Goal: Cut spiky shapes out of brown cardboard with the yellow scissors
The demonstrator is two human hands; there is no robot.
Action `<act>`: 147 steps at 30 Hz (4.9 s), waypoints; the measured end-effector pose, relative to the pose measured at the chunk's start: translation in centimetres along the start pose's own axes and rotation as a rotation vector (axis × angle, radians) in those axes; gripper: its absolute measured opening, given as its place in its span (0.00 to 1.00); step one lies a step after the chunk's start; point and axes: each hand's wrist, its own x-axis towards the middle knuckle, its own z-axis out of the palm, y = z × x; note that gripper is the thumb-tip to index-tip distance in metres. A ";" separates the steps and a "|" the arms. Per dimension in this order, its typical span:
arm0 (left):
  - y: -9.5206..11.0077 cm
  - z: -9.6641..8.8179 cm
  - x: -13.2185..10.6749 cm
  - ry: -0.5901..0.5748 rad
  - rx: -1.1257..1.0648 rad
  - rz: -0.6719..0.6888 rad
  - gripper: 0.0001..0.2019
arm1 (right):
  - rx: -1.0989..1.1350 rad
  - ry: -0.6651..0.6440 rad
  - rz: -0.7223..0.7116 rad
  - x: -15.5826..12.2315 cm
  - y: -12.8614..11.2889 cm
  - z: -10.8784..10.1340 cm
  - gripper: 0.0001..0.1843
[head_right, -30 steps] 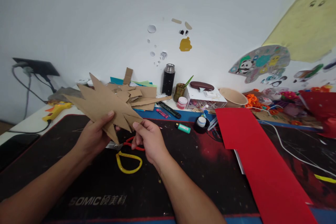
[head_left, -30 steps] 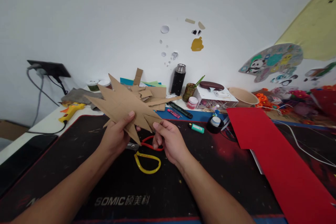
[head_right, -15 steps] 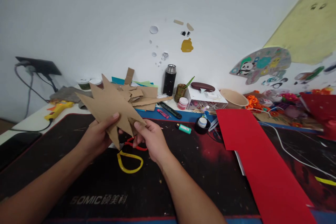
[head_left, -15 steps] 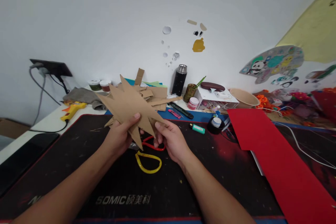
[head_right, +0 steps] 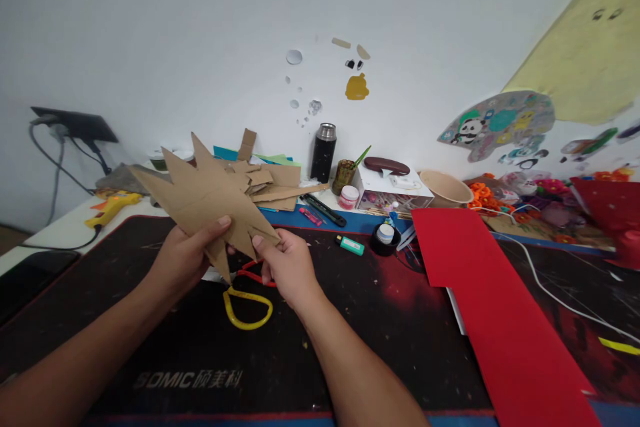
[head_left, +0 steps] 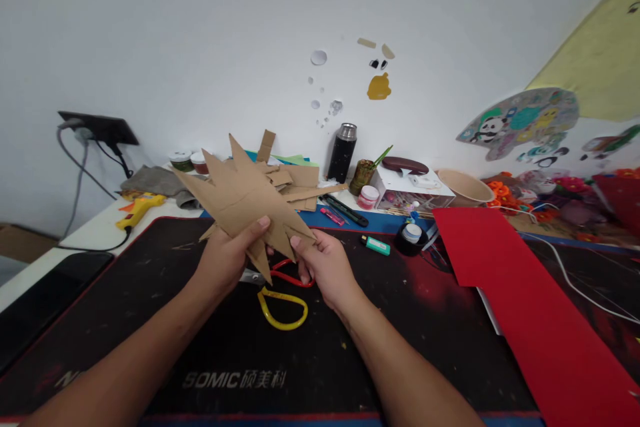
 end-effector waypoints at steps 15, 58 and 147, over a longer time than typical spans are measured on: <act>0.2 -0.2 0.6 0.059 -0.023 -0.057 0.22 | 0.003 0.012 0.041 -0.1 0.3 0.6 0.24; 0.6 -0.6 0.9 0.131 -0.063 -0.106 0.15 | 0.000 -0.010 0.056 0.0 0.7 1.5 0.21; 1.2 -0.5 0.7 0.022 -0.002 -0.214 0.11 | -0.009 -0.163 0.105 -0.6 0.5 1.2 0.33</act>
